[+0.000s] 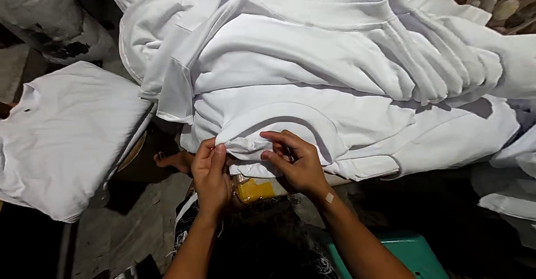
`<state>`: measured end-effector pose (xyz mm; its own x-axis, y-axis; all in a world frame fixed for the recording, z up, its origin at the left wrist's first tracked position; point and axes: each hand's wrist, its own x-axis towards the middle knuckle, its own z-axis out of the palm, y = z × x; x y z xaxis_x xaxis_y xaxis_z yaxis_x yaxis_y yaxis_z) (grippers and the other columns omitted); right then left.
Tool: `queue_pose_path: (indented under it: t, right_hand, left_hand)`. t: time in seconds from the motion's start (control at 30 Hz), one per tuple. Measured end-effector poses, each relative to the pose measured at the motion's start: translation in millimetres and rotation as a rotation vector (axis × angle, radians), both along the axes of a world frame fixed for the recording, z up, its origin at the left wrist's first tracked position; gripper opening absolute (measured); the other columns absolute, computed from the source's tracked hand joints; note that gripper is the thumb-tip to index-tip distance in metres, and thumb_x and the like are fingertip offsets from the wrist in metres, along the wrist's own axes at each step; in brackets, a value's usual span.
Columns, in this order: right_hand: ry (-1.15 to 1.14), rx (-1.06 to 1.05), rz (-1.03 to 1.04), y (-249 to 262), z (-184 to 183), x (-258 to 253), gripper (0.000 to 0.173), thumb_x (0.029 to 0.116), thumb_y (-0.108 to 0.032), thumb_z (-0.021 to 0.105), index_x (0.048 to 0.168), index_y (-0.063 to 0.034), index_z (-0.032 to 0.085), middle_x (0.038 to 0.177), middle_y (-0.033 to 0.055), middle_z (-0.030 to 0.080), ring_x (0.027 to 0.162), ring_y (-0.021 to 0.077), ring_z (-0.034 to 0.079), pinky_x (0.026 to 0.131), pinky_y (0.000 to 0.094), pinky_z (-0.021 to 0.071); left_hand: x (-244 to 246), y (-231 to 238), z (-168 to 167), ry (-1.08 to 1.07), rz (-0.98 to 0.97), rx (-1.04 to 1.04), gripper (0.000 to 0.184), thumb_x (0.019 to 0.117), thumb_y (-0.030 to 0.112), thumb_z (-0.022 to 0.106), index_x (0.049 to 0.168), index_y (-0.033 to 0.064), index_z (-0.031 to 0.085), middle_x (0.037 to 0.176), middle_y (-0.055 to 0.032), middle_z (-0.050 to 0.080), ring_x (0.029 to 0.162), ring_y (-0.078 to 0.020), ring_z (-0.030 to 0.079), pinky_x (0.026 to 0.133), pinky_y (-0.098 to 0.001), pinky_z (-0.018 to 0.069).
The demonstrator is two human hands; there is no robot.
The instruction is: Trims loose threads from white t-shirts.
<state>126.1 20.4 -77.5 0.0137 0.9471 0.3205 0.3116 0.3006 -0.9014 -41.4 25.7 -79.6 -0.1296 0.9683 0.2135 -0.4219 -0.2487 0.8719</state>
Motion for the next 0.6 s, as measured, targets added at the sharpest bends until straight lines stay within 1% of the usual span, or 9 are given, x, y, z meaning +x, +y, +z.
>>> queue_pose_path:
  t: [0.1, 0.13, 0.2, 0.27, 0.33, 0.4, 0.47, 0.53, 0.6]
  right_hand:
    - [-0.004, 0.175, 0.018, -3, 0, -5, 0.013, 0.089, -0.01, 0.07, 0.093, 0.0021, 0.074, 0.075, -0.0054, 0.056, 0.066, -0.012, 0.045, 0.061, 0.0029, 0.0376]
    - [-0.046, 0.274, 0.009, -6, 1, -6, 0.012, 0.0903, -0.009, 0.07, 0.089, 0.0024, 0.072, 0.072, -0.0019, 0.056, 0.066, -0.0097, 0.046, 0.062, 0.0032, 0.0379]
    - [-0.18, 0.451, 0.026, -13, 6, -4, 0.01, 0.0957, -0.008, 0.066, 0.09, 0.0002, 0.067, 0.07, 0.0057, 0.052, 0.064, 0.0007, 0.048, 0.062, 0.0075, 0.0399]
    - [-0.304, 0.534, 0.047, -19, 13, -1, 0.012, 0.0997, -0.01, 0.062, 0.09, -0.003, 0.063, 0.067, 0.0081, 0.048, 0.06, 0.0106, 0.046, 0.058, 0.0158, 0.039]
    - [-0.4, 0.538, 0.076, -22, 17, 4, 0.014, 0.1008, -0.012, 0.059, 0.089, -0.0053, 0.063, 0.065, 0.0067, 0.047, 0.057, 0.0123, 0.045, 0.055, 0.0189, 0.0365]
    - [-0.485, 0.508, 0.099, -21, 20, 9, 0.014, 0.099, -0.013, 0.058, 0.088, -0.0061, 0.064, 0.063, 0.0054, 0.049, 0.054, 0.012, 0.044, 0.051, 0.0206, 0.0347]
    - [-0.573, 0.455, 0.083, -19, 22, 16, 0.021, 0.1004, -0.024, 0.059, 0.092, -0.0063, 0.064, 0.067, 0.0057, 0.054, 0.055, 0.0124, 0.048, 0.05, 0.0224, 0.0369]
    - [-0.645, 0.385, 0.026, -16, 22, 27, 0.04, 0.1013, -0.044, 0.058, 0.1, -0.0044, 0.063, 0.073, 0.0077, 0.061, 0.06, 0.0138, 0.055, 0.054, 0.0251, 0.0435]
    - [-0.679, 0.34, 0.015, -12, 23, 34, 0.043, 0.1041, -0.045, 0.052, 0.104, -0.0027, 0.061, 0.078, 0.0094, 0.061, 0.065, 0.0147, 0.057, 0.058, 0.0261, 0.0449]
  left_hand:
    - [-2, -1, 3, -0.177, -0.156, -0.1, 0.025, 0.1045, 0.01, 0.043, 0.106, 0.021, 0.066, 0.089, 0.0078, 0.074, 0.084, -0.0033, 0.071, 0.08, -0.0239, 0.0597]
    - [-4, -2, 3, -0.101, -0.152, -0.042, 0.022, 0.1011, 0.006, 0.049, 0.111, 0.0217, 0.06, 0.089, 0.0095, 0.074, 0.083, -0.0025, 0.072, 0.079, -0.0231, 0.06]
    - [-8, -4, 5, 0.156, -0.124, 0.109, 0.041, 0.0886, 0.002, 0.064, 0.117, 0.0244, 0.042, 0.095, 0.0197, 0.072, 0.089, 0.0039, 0.07, 0.08, -0.0193, 0.0591]
    - [-10, -4, 1, 0.398, -0.074, 0.258, 0.045, 0.0852, 0.01, 0.074, 0.12, 0.0222, 0.049, 0.108, 0.0181, 0.064, 0.097, 0.0067, 0.065, 0.084, -0.0171, 0.0578]
    - [-5, 1, -6, 0.59, 0.033, 0.4, 0.027, 0.0862, 0.013, 0.075, 0.111, 0.0113, 0.065, 0.107, -0.0016, 0.054, 0.086, 0.0047, 0.057, 0.074, -0.0103, 0.0529]
    - [2, 7, -7, 0.672, 0.12, 0.481, 0.011, 0.0857, 0.013, 0.074, 0.096, 0.0082, 0.075, 0.098, -0.0099, 0.054, 0.078, 0.0029, 0.052, 0.067, -0.006, 0.043]
    - [4, 10, -8, 0.641, 0.147, 0.502, 0.004, 0.0867, 0.013, 0.074, 0.084, 0.0104, 0.077, 0.091, -0.0061, 0.064, 0.086, 0.0005, 0.054, 0.076, -0.0102, 0.0415]
    - [1, 10, -8, 0.575, 0.11, 0.496, 0.005, 0.0905, 0.016, 0.073, 0.086, 0.016, 0.075, 0.101, 0.0019, 0.058, 0.099, 0.0054, 0.053, 0.087, -0.0084, 0.0431]
    - [-4, 8, -6, 0.504, 0.074, 0.482, 0.004, 0.0915, 0.019, 0.073, 0.088, 0.0193, 0.075, 0.107, 0.0078, 0.057, 0.104, 0.0092, 0.052, 0.09, -0.0072, 0.0441]
